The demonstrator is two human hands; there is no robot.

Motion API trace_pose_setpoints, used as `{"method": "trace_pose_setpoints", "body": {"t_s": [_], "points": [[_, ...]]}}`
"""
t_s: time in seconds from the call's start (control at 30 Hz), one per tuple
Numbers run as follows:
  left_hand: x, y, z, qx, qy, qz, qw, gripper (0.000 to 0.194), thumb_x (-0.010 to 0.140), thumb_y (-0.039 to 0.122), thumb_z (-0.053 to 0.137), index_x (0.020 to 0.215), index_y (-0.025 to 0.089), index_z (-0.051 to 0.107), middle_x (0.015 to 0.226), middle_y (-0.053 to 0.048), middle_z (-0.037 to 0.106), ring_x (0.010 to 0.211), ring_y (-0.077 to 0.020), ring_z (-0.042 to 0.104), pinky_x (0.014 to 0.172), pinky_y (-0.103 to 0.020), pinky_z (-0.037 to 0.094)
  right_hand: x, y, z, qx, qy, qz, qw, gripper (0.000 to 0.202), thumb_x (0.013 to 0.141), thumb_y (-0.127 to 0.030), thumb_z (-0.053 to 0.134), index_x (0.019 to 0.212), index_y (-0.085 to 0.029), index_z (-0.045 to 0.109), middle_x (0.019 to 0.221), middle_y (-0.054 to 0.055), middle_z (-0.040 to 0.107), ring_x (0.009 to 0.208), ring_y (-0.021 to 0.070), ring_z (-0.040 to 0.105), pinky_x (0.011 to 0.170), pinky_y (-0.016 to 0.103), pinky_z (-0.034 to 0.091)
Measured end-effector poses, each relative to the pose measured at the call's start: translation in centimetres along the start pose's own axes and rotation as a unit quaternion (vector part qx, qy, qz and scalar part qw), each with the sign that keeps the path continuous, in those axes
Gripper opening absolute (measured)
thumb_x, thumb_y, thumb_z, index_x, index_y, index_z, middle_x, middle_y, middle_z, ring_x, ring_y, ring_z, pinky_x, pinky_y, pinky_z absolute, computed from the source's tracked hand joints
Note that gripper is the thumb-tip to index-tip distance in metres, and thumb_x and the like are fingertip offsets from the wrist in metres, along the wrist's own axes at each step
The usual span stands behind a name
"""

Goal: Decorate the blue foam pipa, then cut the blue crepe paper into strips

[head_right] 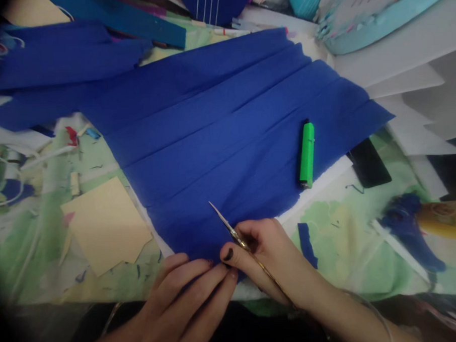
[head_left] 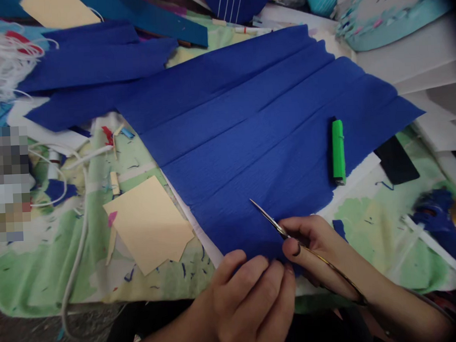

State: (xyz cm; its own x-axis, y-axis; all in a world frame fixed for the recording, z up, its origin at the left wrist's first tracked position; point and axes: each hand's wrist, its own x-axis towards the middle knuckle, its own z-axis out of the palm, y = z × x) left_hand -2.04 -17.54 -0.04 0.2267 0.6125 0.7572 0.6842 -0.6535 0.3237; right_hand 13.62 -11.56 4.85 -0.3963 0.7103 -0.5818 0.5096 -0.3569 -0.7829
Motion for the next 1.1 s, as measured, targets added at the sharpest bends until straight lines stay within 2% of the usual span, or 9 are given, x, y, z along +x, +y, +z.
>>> {"method": "trace_pose_setpoints", "body": {"t_s": [0.23,0.4,0.73,0.9,1.03,1.1], "points": [[-0.14,0.33,0.37,0.003,0.035,-0.036,0.999,0.03,0.091,0.008,0.048,0.078,0.017,0.073,0.082,0.002,0.069,0.078,-0.0098,0.06,0.081,-0.029,0.045,0.02,0.72,0.16,0.001,0.009,-0.016,1.0,0.05,0.079,-0.064,0.054,0.06,-0.019,0.041,0.056,-0.006,0.032,0.045,0.0056,0.028,0.037,0.021,0.021],[-0.18,0.0,0.32,-0.001,0.02,-0.01,1.0,0.03,0.092,0.01,0.047,0.08,0.018,0.074,0.083,0.002,0.07,0.079,-0.01,0.06,0.084,-0.029,0.043,0.21,0.87,0.04,0.003,-0.001,-0.013,1.0,0.047,0.078,-0.061,0.059,0.062,-0.018,0.048,0.053,-0.006,0.034,0.047,0.0064,0.028,0.04,0.021,0.021],[0.16,-0.24,-0.12,0.001,0.003,0.004,1.0,0.028,0.091,0.01,0.049,0.082,0.018,0.074,0.083,0.002,0.071,0.079,-0.0101,0.059,0.08,-0.029,0.043,0.59,0.96,0.14,-0.003,0.007,-0.009,1.0,0.048,0.074,-0.059,0.064,0.057,-0.017,0.047,0.053,-0.005,0.036,0.052,0.0078,0.028,0.044,0.022,0.025],[0.01,-0.07,0.15,0.0,0.007,-0.001,1.0,0.03,0.092,0.011,0.047,0.081,0.018,0.074,0.081,0.002,0.07,0.079,-0.0101,0.06,0.079,-0.03,0.043,0.49,0.83,0.27,-0.005,0.017,-0.007,1.0,0.052,0.074,-0.065,0.059,0.057,-0.019,0.042,0.054,-0.005,0.033,0.051,0.0083,0.027,0.042,0.022,0.022],[-0.06,-0.01,0.25,-0.001,0.028,-0.022,0.999,0.031,0.092,0.011,0.047,0.078,0.018,0.073,0.08,0.003,0.07,0.077,-0.0094,0.06,0.079,-0.029,0.044,0.3,0.58,0.35,-0.012,0.032,-0.011,0.999,0.054,0.077,-0.07,0.051,0.058,-0.02,0.041,0.056,-0.002,0.036,0.051,0.0098,0.032,0.04,0.022,0.025],[-0.04,-0.11,0.12,-0.003,0.01,-0.004,1.0,0.03,0.093,0.011,0.047,0.08,0.019,0.074,0.082,0.003,0.07,0.078,-0.0095,0.06,0.079,-0.029,0.044,0.28,0.51,0.35,-0.015,0.03,-0.01,0.999,0.054,0.077,-0.07,0.05,0.058,-0.02,0.041,0.056,-0.003,0.036,0.049,0.0093,0.031,0.04,0.022,0.025]]}}
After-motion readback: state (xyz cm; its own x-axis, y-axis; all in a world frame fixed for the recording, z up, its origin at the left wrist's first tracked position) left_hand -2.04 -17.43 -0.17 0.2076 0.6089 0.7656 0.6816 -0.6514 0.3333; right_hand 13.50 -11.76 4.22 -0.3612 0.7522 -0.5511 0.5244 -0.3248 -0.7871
